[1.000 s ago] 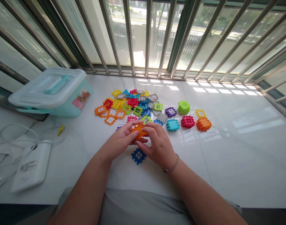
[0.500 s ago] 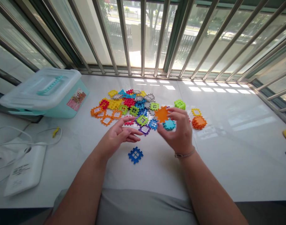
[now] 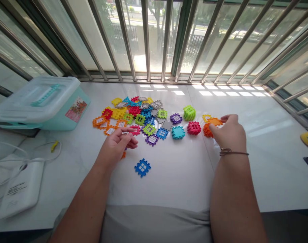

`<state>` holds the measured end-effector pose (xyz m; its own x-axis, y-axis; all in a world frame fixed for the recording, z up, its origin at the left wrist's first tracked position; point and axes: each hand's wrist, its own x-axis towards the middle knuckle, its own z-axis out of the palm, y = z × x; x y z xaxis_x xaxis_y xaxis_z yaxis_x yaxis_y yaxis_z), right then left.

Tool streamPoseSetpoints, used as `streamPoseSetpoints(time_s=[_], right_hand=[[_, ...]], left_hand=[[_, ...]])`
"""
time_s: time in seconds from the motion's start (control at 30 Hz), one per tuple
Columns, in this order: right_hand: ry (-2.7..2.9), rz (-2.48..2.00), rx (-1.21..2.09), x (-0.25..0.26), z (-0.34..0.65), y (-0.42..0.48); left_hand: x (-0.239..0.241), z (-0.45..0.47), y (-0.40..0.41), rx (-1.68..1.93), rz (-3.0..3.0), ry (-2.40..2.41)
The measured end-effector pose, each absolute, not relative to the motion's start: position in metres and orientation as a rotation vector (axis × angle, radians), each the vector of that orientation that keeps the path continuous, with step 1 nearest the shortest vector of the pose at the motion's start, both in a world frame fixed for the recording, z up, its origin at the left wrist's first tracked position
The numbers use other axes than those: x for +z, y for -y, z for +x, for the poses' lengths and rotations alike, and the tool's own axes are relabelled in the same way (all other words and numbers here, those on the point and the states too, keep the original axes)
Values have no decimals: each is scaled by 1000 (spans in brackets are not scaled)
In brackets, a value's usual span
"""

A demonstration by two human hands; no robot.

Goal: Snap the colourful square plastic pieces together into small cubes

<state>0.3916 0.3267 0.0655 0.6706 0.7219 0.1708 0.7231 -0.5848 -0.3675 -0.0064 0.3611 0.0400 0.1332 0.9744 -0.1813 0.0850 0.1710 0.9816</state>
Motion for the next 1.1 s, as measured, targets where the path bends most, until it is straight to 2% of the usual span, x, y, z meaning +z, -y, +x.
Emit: streamPoseSetpoints(time_s=[0.37,0.7,1.1], right_hand=[[1118,-2686,157,65,393,-326],[1134,-2686,221,71,386,-326],[1195,-2693,144,56,393,-330]], left_hand=[[35,-10,-361,919,1244,-1234],[37,-9,-362,912,1245,-1237],[37,-7,-363,900,1268,-1261]])
